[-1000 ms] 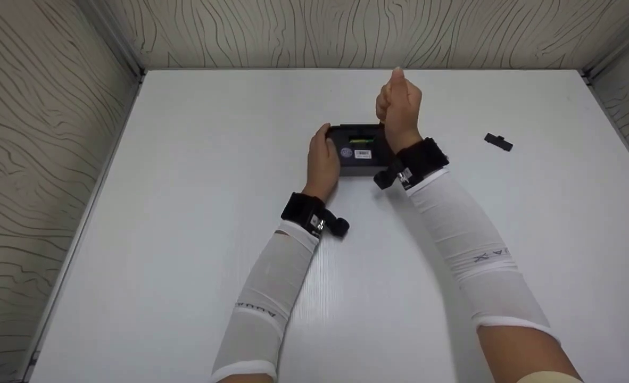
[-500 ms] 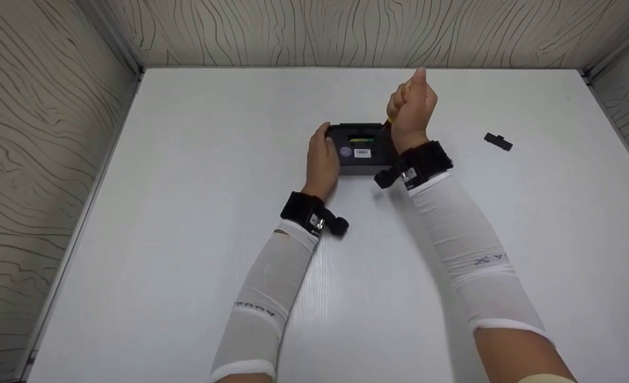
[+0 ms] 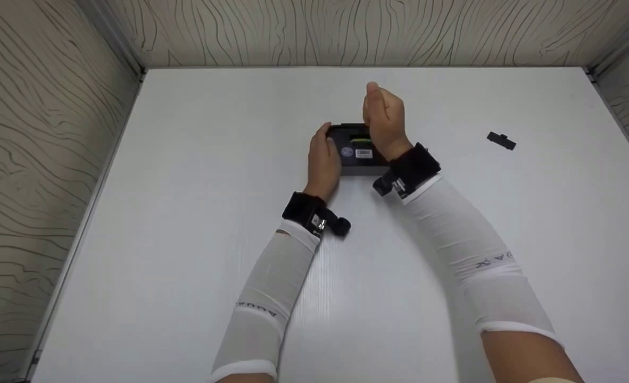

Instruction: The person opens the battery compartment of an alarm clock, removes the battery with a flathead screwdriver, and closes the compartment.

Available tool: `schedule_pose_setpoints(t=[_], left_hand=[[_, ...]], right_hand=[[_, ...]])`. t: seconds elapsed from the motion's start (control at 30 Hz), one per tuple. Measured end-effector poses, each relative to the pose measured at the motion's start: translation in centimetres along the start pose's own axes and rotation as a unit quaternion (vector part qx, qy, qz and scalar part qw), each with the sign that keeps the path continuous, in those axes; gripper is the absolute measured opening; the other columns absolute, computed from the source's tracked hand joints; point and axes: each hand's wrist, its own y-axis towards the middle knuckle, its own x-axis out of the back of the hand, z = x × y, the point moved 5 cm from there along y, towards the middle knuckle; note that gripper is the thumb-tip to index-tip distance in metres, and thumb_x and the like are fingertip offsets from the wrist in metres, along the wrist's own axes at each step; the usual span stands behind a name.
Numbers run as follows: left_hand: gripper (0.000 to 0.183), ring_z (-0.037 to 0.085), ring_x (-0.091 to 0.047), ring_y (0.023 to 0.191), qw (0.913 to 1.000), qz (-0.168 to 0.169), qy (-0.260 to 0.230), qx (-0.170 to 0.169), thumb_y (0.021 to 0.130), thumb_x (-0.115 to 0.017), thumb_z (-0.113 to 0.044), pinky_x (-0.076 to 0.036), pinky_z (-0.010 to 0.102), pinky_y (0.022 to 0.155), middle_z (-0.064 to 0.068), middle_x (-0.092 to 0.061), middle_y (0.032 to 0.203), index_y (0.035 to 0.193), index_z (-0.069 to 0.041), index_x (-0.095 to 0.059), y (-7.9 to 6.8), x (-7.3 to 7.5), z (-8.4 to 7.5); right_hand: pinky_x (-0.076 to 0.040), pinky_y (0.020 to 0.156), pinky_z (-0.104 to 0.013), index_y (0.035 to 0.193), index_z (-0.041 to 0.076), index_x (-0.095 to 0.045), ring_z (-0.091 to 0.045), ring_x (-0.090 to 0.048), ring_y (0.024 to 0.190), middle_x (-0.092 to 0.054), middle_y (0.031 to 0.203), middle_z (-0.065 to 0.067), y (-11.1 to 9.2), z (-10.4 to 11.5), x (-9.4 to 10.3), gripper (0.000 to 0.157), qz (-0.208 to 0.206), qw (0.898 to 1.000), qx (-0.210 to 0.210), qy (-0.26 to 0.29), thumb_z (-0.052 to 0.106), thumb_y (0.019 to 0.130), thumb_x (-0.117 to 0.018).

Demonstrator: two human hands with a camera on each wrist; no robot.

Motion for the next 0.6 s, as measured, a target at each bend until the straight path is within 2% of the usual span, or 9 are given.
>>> schedule_pose_setpoints(t=[0.17, 0.4, 0.5, 0.6], left_hand=[[0.044, 0.023, -0.035, 0.146, 1.0000, -0.006, -0.002, -0.001, 0.110, -0.031, -0.009, -0.026, 0.024, 0.119, 0.015, -0.042, 0.154, 0.153, -0.001, -0.037, 0.1, 0.2, 0.0], [0.044, 0.023, -0.037, 0.146, 1.0000, -0.001, 0.000, -0.001, 0.110, -0.032, -0.010, -0.028, 0.025, 0.119, 0.015, -0.043, 0.155, 0.153, -0.001, -0.038, 0.1, 0.2, 0.1], [0.044, 0.023, -0.037, 0.145, 1.0000, -0.002, -0.002, -0.004, 0.110, -0.033, -0.010, -0.028, 0.026, 0.119, 0.015, -0.043, 0.154, 0.152, -0.001, -0.039, 0.1, 0.2, 0.2], [0.043, 0.023, -0.037, 0.146, 1.0000, -0.002, -0.003, -0.004, 0.110, -0.033, -0.009, -0.027, 0.025, 0.119, 0.016, -0.043, 0.154, 0.152, -0.001, -0.039, 0.0, 0.3, 0.2]], right_hand=[[-0.022, 0.045, -0.019, 0.059, 0.007, -0.036, -0.003, -0.030, 0.046, -0.035, 0.054, 0.015, 0.1, 0.2, -0.4, 0.047, 0.003, 1.000, 0.014, -0.015, 0.004, 0.106, -0.037], [-0.019, 0.048, -0.022, 0.062, -0.001, -0.036, -0.009, -0.026, 0.048, -0.032, 0.056, 0.012, -0.7, 0.3, -1.9, 0.041, 0.057, 0.993, 0.063, -0.078, -0.004, 0.102, -0.043], [-0.019, 0.050, -0.022, 0.062, -0.002, -0.037, -0.010, -0.025, 0.049, -0.032, 0.057, 0.011, -0.8, 0.2, -2.1, 0.040, 0.058, 0.992, 0.068, -0.085, -0.004, 0.102, -0.044], [-0.020, 0.049, -0.021, 0.061, 0.001, -0.037, -0.008, -0.027, 0.048, -0.034, 0.056, 0.012, -0.7, 0.0, -1.9, 0.041, 0.046, 0.995, 0.059, -0.068, -0.004, 0.102, -0.043]])
